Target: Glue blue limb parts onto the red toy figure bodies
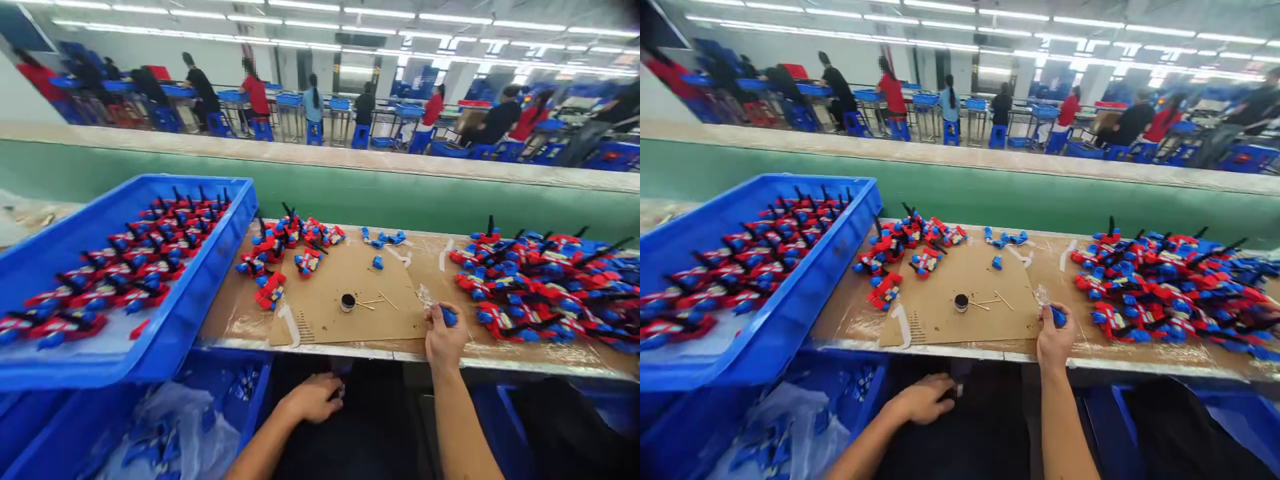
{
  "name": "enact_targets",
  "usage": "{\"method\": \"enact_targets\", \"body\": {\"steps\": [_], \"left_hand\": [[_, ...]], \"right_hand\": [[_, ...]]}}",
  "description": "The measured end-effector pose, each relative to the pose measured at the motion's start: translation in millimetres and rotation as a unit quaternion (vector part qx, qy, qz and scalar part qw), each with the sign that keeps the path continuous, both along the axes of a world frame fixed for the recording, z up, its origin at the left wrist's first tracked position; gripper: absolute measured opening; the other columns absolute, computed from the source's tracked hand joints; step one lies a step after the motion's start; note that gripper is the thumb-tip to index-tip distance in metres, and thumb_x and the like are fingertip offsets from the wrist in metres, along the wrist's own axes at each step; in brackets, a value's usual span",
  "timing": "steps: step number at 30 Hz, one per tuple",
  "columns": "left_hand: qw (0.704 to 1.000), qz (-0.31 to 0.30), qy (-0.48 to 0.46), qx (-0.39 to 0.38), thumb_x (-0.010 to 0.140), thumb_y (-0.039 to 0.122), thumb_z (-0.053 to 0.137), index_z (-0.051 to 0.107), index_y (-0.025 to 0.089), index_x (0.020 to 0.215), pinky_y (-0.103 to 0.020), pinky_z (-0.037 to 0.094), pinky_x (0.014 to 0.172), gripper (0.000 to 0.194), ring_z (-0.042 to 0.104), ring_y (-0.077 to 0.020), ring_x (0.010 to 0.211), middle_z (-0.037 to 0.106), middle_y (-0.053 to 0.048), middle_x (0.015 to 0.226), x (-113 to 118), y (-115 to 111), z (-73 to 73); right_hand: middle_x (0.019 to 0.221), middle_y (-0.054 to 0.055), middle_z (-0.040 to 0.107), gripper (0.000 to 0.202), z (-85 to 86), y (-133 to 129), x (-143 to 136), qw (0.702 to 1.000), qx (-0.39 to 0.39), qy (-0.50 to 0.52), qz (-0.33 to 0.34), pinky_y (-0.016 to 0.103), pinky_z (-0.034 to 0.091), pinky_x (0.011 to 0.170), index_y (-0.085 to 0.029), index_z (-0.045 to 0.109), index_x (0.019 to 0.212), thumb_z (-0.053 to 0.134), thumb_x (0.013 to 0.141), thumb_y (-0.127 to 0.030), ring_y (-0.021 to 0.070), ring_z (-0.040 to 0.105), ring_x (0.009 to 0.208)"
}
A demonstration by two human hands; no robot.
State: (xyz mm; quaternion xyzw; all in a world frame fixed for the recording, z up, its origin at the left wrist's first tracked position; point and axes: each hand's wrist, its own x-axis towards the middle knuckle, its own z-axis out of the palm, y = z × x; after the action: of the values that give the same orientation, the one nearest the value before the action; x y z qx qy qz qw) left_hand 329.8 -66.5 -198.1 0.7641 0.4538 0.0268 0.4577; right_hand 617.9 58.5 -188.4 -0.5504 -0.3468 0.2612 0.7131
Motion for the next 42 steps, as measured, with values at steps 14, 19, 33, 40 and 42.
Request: {"method": "enact_targets", "body": {"steps": [14, 19, 33, 40, 42], "left_hand": [[0.801, 0.523, 0.026, 0.290, 0.086, 0.049, 0.064, 0.053, 0.016, 0.139, -0.051, 0.050, 0.099, 0.063, 0.063, -0.0357, 0.115, 0.065, -0.016, 0.126, -119.3, 90.2, 51.2], [0.790, 0.545, -0.059, 0.274, 0.076, 0.044, 0.076, 0.059, 0.021, 0.124, -0.037, 0.056, 0.080, 0.055, 0.069, -0.0235, 0.085, 0.071, -0.006, 0.102, -123.8, 87.3, 39.5], [0.622, 0.608, -0.470, 0.150, 0.060, 0.022, 0.092, 0.052, 0.026, 0.102, -0.021, 0.060, 0.067, 0.059, 0.064, -0.0140, 0.082, 0.062, 0.003, 0.104, -120.1, 45.8, 44.4], [0.563, 0.568, -0.599, -0.047, 0.057, 0.021, 0.095, 0.060, 0.027, 0.106, -0.026, 0.062, 0.056, 0.061, 0.067, -0.0159, 0.067, 0.069, 0.001, 0.085, -111.4, 37.1, 43.4], [0.548, 0.565, -0.614, -0.056, 0.055, 0.023, 0.096, 0.061, 0.033, 0.117, -0.025, 0.061, 0.053, 0.071, 0.065, -0.0145, 0.063, 0.071, 0.002, 0.089, -107.9, 37.6, 44.7]], "right_hand": [[0.100, 0.007, 0.073, 0.041, 44.2, -20.5, -17.6, 0.955, 0.022, -0.239, 0.174, 0.035, 0.059, 0.076, -0.021, 0.068, 0.116, 0.081, 0.080, -0.035, 0.0196, 0.070, 0.081], [0.104, 0.005, 0.075, 0.028, 83.9, -2.4, -63.4, 0.808, 0.075, -0.483, 0.328, 0.034, 0.059, 0.080, -0.027, 0.068, 0.120, 0.068, 0.092, -0.024, 0.0201, 0.070, 0.091], [0.095, 0.003, 0.073, 0.028, 87.6, 30.7, -93.8, 0.729, 0.080, -0.548, 0.401, 0.034, 0.053, 0.076, -0.022, 0.064, 0.114, 0.067, 0.088, -0.013, 0.0193, 0.066, 0.086], [0.094, 0.002, 0.073, 0.024, 88.6, 29.3, -96.4, 0.717, 0.086, -0.561, 0.405, 0.031, 0.051, 0.072, -0.022, 0.065, 0.113, 0.066, 0.090, -0.014, 0.0177, 0.064, 0.081], [0.094, 0.002, 0.073, 0.024, 87.8, 29.3, -94.1, 0.740, 0.058, -0.548, 0.385, 0.031, 0.050, 0.071, -0.023, 0.067, 0.113, 0.070, 0.089, -0.020, 0.0171, 0.063, 0.079]]}}
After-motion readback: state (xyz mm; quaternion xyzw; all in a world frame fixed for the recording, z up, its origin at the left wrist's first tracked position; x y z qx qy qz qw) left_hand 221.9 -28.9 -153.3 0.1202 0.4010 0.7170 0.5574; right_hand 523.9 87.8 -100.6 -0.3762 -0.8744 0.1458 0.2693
